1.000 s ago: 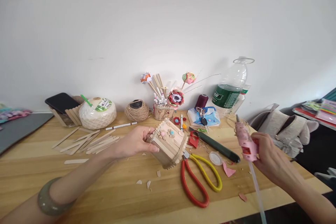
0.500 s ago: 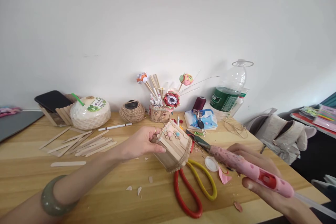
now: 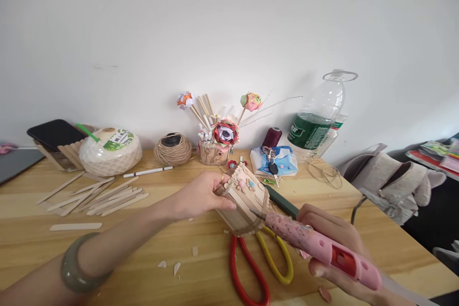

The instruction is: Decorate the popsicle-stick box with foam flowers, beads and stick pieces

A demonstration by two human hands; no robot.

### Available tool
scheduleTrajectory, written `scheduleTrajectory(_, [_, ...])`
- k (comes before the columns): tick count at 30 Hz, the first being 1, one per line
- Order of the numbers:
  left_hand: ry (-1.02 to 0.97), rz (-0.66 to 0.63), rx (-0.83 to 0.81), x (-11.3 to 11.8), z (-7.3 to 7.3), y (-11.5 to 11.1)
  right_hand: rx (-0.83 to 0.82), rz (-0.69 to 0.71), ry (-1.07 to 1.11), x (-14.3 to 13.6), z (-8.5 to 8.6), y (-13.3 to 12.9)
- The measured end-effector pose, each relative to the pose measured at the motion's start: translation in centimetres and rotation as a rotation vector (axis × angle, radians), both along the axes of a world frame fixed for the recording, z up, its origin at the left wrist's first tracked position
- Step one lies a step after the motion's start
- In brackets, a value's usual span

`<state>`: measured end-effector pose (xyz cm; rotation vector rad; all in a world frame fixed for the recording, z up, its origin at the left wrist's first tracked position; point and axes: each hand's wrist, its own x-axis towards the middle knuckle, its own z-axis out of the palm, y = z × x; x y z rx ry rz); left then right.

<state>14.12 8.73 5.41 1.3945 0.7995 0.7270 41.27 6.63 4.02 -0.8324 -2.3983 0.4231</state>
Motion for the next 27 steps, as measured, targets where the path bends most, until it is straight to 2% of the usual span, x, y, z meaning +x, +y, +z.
scheduleTrajectory(8, [0.045, -0.029, 0.024, 0.2, 0.2, 0.1, 0.092, -0.03, -0.015, 0.5, -0.3, 0.3])
scheduleTrajectory(17, [0.062, -0.034, 0.029, 0.2, 0.3, 0.1, 0.22, 0.01, -0.008, 0.0, -0.2, 0.4])
scheduleTrajectory(24, [0.113, -0.011, 0.062, 0.1, 0.4, 0.1, 0.054, -0.03, -0.028, -0.8, 1.2, 0.4])
scheduleTrajectory(27, [0.279, 0.056, 0.161, -0.4, 1.0, -0.5, 0.057, -0.079, -0.001, -0.9, 1.2, 0.4])
